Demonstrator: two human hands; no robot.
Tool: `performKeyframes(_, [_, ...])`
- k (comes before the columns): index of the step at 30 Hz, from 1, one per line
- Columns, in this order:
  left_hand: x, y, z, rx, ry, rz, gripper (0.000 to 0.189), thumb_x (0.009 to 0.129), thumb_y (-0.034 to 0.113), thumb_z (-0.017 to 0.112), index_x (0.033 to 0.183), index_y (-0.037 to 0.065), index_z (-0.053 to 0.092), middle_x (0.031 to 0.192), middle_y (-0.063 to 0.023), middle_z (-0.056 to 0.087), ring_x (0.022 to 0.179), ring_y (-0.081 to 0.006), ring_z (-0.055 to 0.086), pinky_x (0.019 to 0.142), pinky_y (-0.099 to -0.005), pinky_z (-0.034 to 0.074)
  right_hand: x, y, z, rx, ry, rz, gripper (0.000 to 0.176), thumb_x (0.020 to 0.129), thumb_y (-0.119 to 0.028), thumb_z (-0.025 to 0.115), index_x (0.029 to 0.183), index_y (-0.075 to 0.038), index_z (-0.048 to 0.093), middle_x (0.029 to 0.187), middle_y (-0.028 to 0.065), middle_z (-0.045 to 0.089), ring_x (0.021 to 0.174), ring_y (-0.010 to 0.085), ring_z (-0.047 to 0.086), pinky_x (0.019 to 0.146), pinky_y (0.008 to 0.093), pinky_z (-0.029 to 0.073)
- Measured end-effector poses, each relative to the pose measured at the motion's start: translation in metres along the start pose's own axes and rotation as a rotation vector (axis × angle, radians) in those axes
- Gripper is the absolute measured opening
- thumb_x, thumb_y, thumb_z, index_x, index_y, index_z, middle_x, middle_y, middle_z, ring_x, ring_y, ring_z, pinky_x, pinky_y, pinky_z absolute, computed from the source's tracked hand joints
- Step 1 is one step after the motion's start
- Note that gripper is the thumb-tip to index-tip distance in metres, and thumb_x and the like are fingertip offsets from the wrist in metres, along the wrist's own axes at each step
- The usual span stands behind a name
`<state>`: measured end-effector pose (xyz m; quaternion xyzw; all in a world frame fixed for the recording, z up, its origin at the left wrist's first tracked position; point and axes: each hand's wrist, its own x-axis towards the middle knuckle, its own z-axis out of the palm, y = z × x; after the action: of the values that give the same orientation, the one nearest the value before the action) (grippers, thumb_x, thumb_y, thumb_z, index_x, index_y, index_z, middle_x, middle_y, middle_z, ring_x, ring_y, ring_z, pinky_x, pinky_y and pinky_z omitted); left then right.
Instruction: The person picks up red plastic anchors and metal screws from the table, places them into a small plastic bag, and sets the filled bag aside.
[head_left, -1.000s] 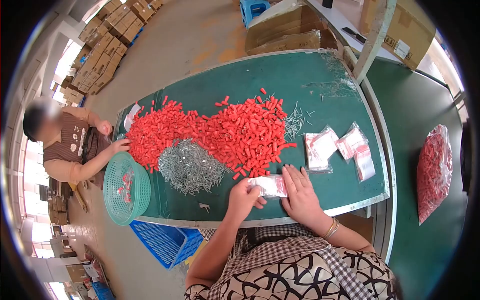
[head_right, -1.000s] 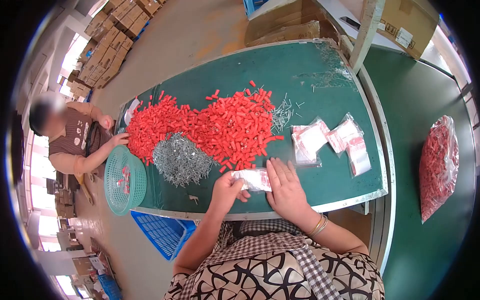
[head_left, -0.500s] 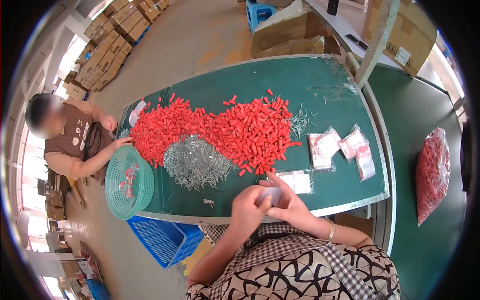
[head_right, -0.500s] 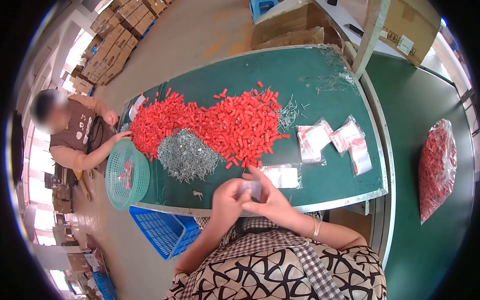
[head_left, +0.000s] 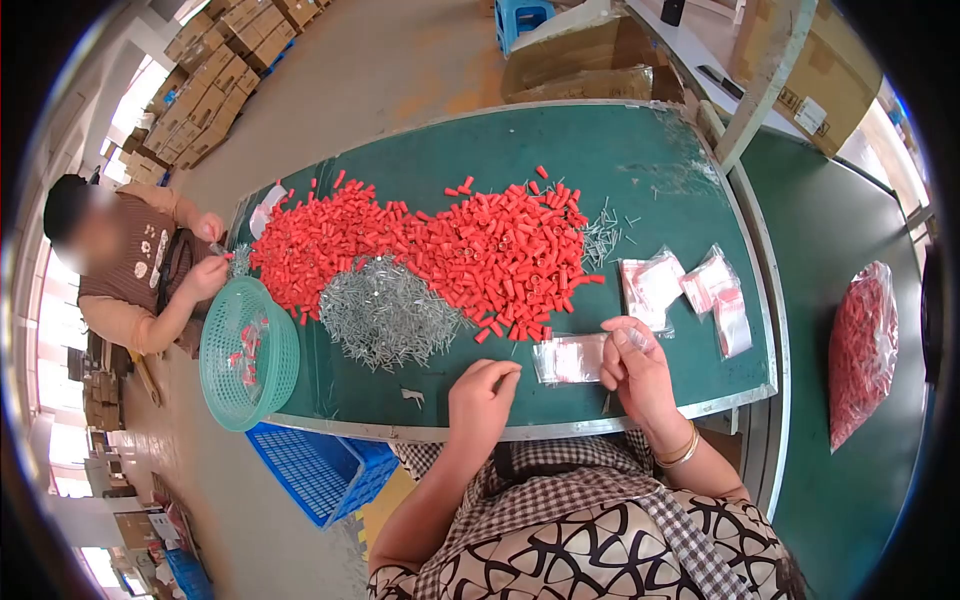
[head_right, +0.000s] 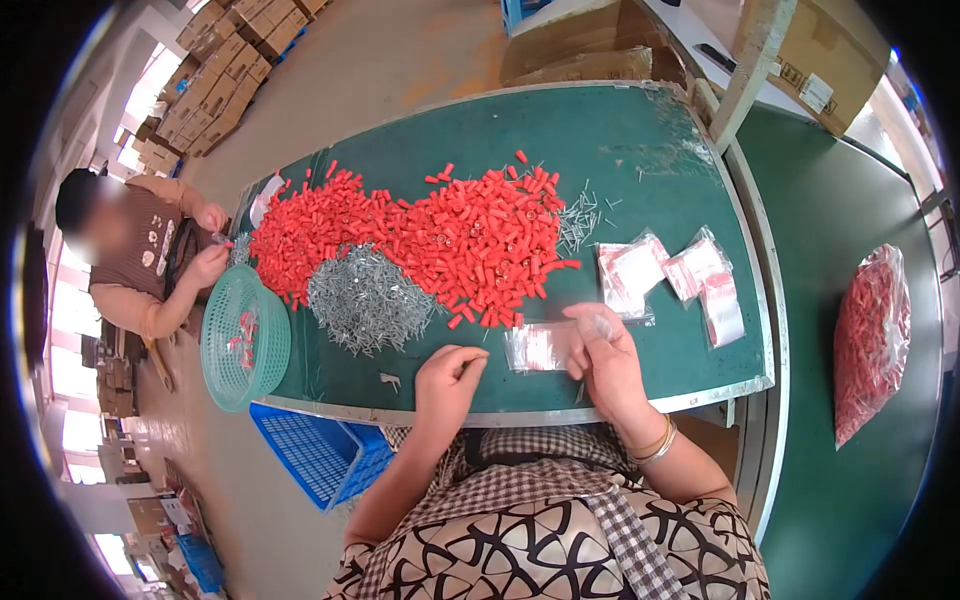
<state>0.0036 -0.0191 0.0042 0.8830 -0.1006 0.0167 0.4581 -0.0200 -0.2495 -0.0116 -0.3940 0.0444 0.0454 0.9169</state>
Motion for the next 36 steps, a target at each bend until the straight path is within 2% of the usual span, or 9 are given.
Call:
performKeyframes(3, [0.005, -0.001, 0.016, 0.098, -0.011, 0.046, 0.013, 0.081, 0.006, 0.07, 0.092, 0.001, 0.068, 0.078, -0.0102, 0.064, 0.066, -0.0223, 0.062, 0.061, -0.032, 0.048, 0.004, -0.005, 0.015, -1.043, 0.215, -0.256, 0.017, 0.095, -0.01, 0.056, 0.108, -0.003, 0.063, 0.095, 0.0101, 0.067, 0.083, 0.0209, 0.064, 0.074, 0.0341, 0.052])
performKeyframes(8, [0.015, 0.009, 0.032, 0.123, -0.161, -0.12, 0.023, 0.077, 0.015, 0.074, 0.095, 0.002, 0.066, 0.077, -0.0111, 0.065, 0.066, -0.0251, 0.063, 0.062, -0.0349, 0.049, 0.005, 0.004, 0.019, -1.353, 0.067, -0.242, 0.044, 0.069, -0.023, 0.084, 0.104, -0.005, 0.066, 0.093, 0.0152, 0.069, 0.083, 0.0353, 0.067, 0.072, 0.0381, 0.054])
performKeyframes(10, [0.016, 0.01, 0.04, 0.051, -0.189, -0.16, 0.024, 0.077, 0.014, 0.075, 0.094, 0.001, 0.066, 0.073, -0.0102, 0.063, 0.063, -0.0209, 0.062, 0.061, -0.0345, 0.049, 0.006, 0.009, 0.018, -1.357, 0.029, -0.32, 0.044, 0.069, -0.024, 0.084, 0.104, -0.006, 0.066, 0.093, 0.0149, 0.069, 0.082, 0.0345, 0.067, 0.071, 0.0384, 0.054])
performKeyframes(12, [0.017, 0.006, 0.046, 0.012, -0.189, -0.209, 0.023, 0.077, 0.015, 0.074, 0.091, 0.001, 0.063, 0.073, -0.0118, 0.063, 0.065, -0.0251, 0.062, 0.062, -0.0362, 0.049, 0.007, 0.014, 0.014, -1.396, 0.007, -0.428, 0.045, 0.07, -0.026, 0.083, 0.107, -0.008, 0.065, 0.091, 0.0152, 0.069, 0.079, 0.0336, 0.067, 0.068, 0.0398, 0.054])
performKeyframes(20, [0.017, 0.006, 0.025, -0.166, -0.176, -0.442, 0.02, 0.093, 0.017, 0.062, 0.096, -0.002, 0.059, 0.077, -0.0101, 0.067, 0.061, -0.016, 0.067, 0.055, -0.0285, 0.051, 0.003, 0.013, 0.016, -1.552, 0.032, -0.382, 0.052, 0.07, -0.03, 0.082, 0.113, -0.009, 0.063, 0.086, 0.013, 0.068, 0.074, 0.0319, 0.066, 0.066, 0.0401, 0.052])
performKeyframes(26, [0.01, -0.011, 0.021, -0.407, -0.085, -0.504, 0.019, 0.087, 0.011, 0.069, 0.099, 0.0, 0.061, 0.077, -0.0053, 0.066, 0.064, -0.0109, 0.061, 0.056, -0.0265, 0.049, 0.002, 0.017, 0.015, -1.603, 0.031, -0.367, 0.056, 0.068, -0.031, 0.083, 0.115, -0.01, 0.063, 0.087, 0.0128, 0.068, 0.075, 0.031, 0.066, 0.067, 0.0397, 0.053])
performKeyframes(30, [0.011, -0.008, 0.027, -0.329, -0.213, -0.409, 0.019, 0.091, 0.011, 0.065, 0.104, 0.0, 0.059, 0.081, -0.0059, 0.067, 0.067, -0.0107, 0.064, 0.055, -0.0242, 0.051, 0.001, 0.011, 0.02, -1.56, -0.042, -0.436, 0.06, 0.066, -0.032, 0.083, 0.118, -0.01, 0.062, 0.088, 0.0121, 0.068, 0.075, 0.0308, 0.066, 0.067, 0.0399, 0.053])
performKeyframes(32, [0.01, -0.013, 0.039, -0.305, -0.266, -0.313, 0.02, 0.091, 0.013, 0.064, 0.105, -0.001, 0.059, 0.078, -0.0077, 0.067, 0.068, -0.0125, 0.066, 0.056, -0.026, 0.052, 0.001, 0.01, 0.026, -1.566, -0.08, -0.527, 0.056, 0.067, -0.029, 0.082, 0.116, -0.01, 0.063, 0.083, 0.0098, 0.065, 0.07, 0.029, 0.065, 0.062, 0.0387, 0.052])
performKeyframes(36, [0.018, -0.002, 0.038, -0.496, -0.282, -0.47, 0.018, 0.092, 0.011, 0.061, 0.106, -0.002, 0.059, 0.08, -0.0073, 0.066, 0.065, -0.0122, 0.065, 0.051, -0.0255, 0.052, 0.001, 0.016, 0.017, -1.623, -0.155, -0.559, 0.044, 0.07, -0.023, 0.079, 0.11, -0.011, 0.067, 0.072, 0.0053, 0.057, 0.062, 0.0246, 0.06, 0.056, 0.0365, 0.049])
